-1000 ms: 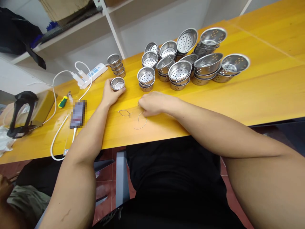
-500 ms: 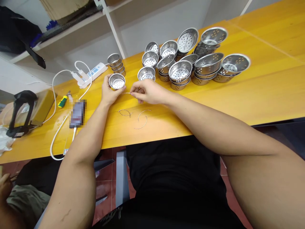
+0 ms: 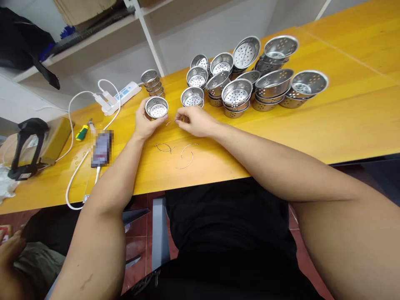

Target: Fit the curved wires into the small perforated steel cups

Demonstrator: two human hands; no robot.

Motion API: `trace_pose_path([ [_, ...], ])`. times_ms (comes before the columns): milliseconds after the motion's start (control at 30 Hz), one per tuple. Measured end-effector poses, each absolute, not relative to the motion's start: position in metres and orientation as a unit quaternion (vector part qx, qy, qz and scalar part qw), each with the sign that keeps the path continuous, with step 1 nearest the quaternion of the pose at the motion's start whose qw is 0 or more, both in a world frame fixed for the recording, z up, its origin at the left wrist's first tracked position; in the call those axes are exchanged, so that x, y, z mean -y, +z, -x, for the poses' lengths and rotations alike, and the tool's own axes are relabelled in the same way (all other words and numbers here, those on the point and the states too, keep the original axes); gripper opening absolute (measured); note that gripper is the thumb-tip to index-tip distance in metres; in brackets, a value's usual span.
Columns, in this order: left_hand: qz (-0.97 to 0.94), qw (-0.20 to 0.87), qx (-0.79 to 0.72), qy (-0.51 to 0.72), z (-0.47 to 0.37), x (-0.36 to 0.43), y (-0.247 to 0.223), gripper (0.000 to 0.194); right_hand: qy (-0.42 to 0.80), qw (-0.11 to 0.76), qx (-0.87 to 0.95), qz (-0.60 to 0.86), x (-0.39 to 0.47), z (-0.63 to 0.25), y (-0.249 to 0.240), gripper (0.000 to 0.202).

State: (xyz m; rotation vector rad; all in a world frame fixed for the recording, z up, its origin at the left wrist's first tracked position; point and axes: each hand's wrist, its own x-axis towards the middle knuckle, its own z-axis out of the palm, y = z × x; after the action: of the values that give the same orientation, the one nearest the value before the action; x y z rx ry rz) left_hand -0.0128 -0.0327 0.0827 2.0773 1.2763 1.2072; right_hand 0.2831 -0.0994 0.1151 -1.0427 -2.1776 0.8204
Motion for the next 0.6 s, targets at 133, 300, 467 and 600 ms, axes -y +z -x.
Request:
trace_pose_path([
  [133,-0.741,0.236,-0.457,0.431,0.011,0.032,0.083,0.107,0.282,0.287,0.824,0.398,0.097,-0.284,0.116,0.018],
  [300,-0.749,0.228,-0.442,0.437,0.011,0.036,0.085,0.103,0.262,0.289,0.829,0.401,0.093,-0.287,0.116,0.018],
  [467,-0.735,0.21,-0.465,0.447,0.011,0.04,0.087,0.104,0.243,0.286,0.828,0.417,0.091,-0.291,0.116,0.021],
  [600,-0.74,0.184,-0.429,0.485,0.015,0.024,0.068,0.115,0.255,0.327,0.808,0.419,0.085,-0.288,0.107,0.019],
])
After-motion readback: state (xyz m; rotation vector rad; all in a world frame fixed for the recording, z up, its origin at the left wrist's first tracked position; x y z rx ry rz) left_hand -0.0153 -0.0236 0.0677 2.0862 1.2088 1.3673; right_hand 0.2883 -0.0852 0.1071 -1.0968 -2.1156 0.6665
